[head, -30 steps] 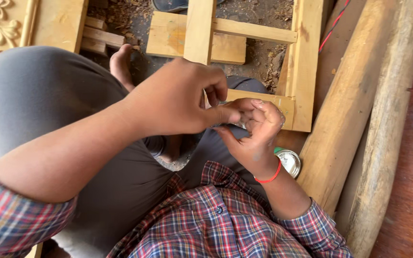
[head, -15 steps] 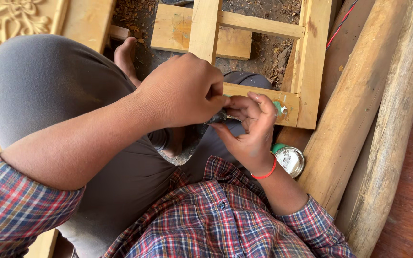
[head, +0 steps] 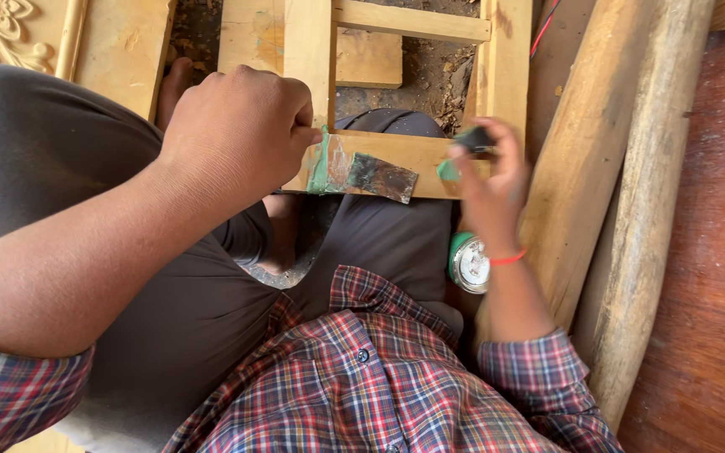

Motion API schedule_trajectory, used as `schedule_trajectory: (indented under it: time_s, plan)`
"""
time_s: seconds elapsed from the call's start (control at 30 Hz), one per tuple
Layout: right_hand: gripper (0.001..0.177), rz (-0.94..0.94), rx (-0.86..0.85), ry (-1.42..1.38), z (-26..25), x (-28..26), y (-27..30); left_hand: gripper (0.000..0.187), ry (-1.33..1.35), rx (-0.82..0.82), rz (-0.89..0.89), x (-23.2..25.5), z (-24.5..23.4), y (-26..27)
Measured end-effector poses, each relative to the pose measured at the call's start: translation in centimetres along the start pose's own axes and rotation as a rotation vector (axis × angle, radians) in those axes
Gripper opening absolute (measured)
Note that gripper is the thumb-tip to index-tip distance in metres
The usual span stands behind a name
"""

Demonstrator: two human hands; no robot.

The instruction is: The person applies a green paste from a container onto the joints of a wooden frame, spreading it with their fingers and a small metal piece.

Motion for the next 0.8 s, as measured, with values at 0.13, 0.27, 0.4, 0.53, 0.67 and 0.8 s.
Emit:
schedule_trajectory:
  time_s: [0.13, 0.27, 0.4, 0.53, 0.67, 0.8]
  plan:
    - [0.036, -0.093, -0.106, 0.639, -5.8, 7.3, -0.5, 0.014, -0.125, -0.095, -0.04, -0.4, 0.5, 0.0]
    - [0.047, -0.016, -0.144, 0.657, -7.6, 11.9, 0.1, 0.015, -0.319, -0.178, -0.067, -0.9, 1.8, -0.8]
    - [0.053, -0.045, -0.206, 0.58, -7.9, 11.5, -0.2, 0.016, -0.319, -0.155, -0.112, -2.0, 3.6, -2.0]
    - [0.059, -0.217, -0.122, 0.666, -7.2, 6.8, 0.0, 0.016, -0.354, -0.156, -0.174, -2.7, 4.5, -2.9]
    - [0.039, -0.206, -0.291, 0.428, -3.9, 2.6, -1.2, 0.015, -0.41, -0.125, -0.234, -2.2, 4.6, -3.3]
    - [0.047, -0.442, -0.424, 0.488, -1.3, -2.3, -0.9, 0.014, -0.382, -0.054, -0.181, -1.5, 4.3, -2.9]
Point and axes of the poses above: each hand's wrist, its own y-axis away from the middle knuckle, its own z-axis out of the palm, x = y × z, the point moved 3 cm from there along -y, towards the middle knuckle, and after that the axes turned 15 degrees about -z, right-handed, at the moved point
